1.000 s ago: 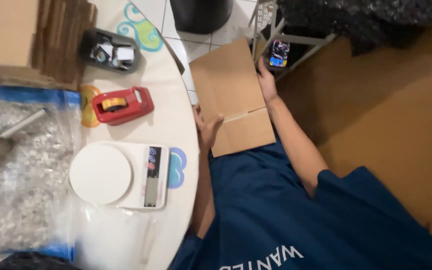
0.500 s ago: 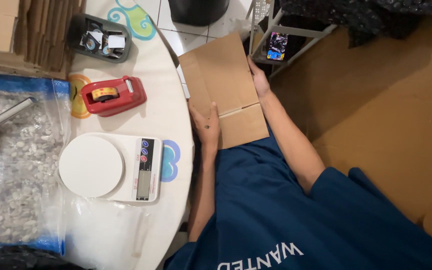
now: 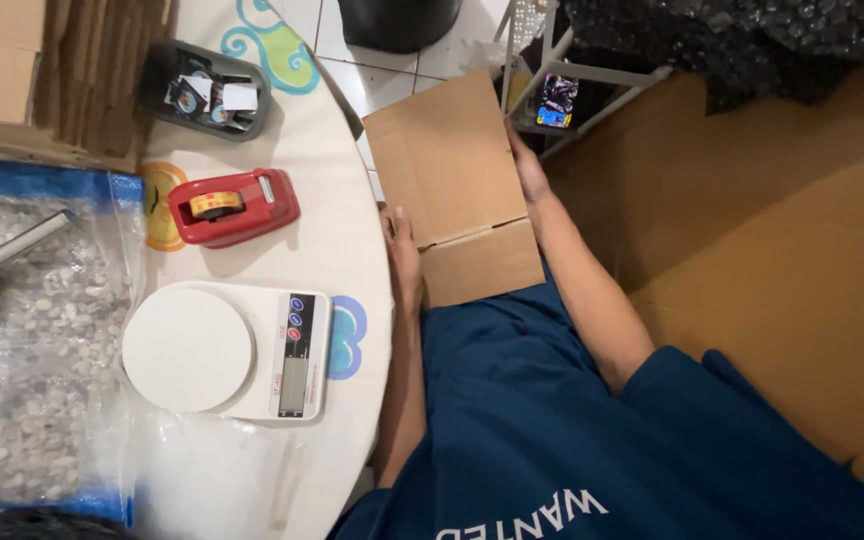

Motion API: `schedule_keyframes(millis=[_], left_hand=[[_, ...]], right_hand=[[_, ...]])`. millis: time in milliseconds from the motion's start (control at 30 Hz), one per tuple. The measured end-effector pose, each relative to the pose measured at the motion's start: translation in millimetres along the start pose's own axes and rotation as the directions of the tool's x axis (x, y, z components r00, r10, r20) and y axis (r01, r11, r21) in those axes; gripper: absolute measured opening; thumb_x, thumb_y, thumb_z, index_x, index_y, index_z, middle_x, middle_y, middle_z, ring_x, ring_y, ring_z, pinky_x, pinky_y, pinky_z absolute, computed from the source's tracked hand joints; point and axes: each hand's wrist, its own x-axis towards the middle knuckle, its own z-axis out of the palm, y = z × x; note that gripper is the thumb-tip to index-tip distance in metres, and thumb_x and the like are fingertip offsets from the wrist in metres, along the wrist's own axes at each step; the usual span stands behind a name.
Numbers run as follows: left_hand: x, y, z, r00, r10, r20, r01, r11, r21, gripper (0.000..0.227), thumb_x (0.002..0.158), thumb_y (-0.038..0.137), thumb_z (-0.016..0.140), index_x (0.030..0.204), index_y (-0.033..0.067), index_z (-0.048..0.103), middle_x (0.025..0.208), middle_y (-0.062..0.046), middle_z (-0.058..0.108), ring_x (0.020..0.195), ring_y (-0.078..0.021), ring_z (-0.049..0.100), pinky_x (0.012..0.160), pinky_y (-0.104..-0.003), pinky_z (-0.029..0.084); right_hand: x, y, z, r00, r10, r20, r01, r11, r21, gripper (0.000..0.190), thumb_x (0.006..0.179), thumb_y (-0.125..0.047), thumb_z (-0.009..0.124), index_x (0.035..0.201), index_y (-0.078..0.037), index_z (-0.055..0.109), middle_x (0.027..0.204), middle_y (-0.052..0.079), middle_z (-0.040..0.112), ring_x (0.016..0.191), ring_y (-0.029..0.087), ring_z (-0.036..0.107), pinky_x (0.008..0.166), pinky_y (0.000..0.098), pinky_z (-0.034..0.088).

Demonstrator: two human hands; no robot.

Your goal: Assembling a cardboard box and filling a plastic bag with small stones using a scoop, then weighing the bag on a digital scale.

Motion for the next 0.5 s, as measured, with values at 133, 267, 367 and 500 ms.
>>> schedule_keyframes(millis=[133,267,367,500], left_hand=[[15,-2,-15,0.991,-0.103,0.082,0.115,0.979,-0.166,0.020,0.107,0.025,0.062,0.119,0.0099,0.064,0.114,-0.007,0.060,0.111,-0.0202,0.056,0.108,-0.043,0.041],[7,34,-18,0.986,-0.120,0.112,0.142,0.967,-0.212,0.021,0.105,0.025,0.066,0.119,0.0111,0.064,0.115,-0.004,0.057,0.111,-0.0183,0.052,0.109,-0.041,0.040],[-3,50,-11,0.982,-0.143,0.127,0.169,0.958,-0.230,0.024,0.104,0.028,0.066,0.120,0.0102,0.064,0.115,-0.005,0.057,0.111,-0.0195,0.052,0.110,-0.041,0.040],[-13,67,-2,0.982,-0.153,0.113,0.178,0.948,-0.265,0.027,0.103,0.030,0.067,0.121,0.0092,0.065,0.115,-0.007,0.058,0.111,-0.0206,0.052,0.110,-0.042,0.040]], right_hand=[[0,-3,6,0.999,-0.019,-0.037,0.016,0.997,-0.071,0.043,0.100,-0.039,0.065,0.119,-0.003,0.074,0.115,0.019,0.075,0.106,0.031,0.075,0.098,0.0439,0.060],[-1,-10,9,0.994,-0.064,-0.085,0.050,0.987,-0.154,0.046,0.098,-0.043,0.066,0.123,-0.004,0.073,0.118,0.018,0.074,0.108,0.030,0.074,0.100,0.0438,0.059],[-4,-16,10,0.990,-0.093,-0.107,0.068,0.975,-0.213,0.049,0.098,-0.046,0.067,0.125,-0.005,0.072,0.121,0.017,0.074,0.110,0.029,0.073,0.101,0.0438,0.058],[0,-26,11,0.989,-0.104,-0.101,0.072,0.956,-0.286,0.052,0.097,-0.048,0.068,0.127,-0.006,0.071,0.123,0.017,0.073,0.112,0.028,0.073,0.103,0.0437,0.056]])
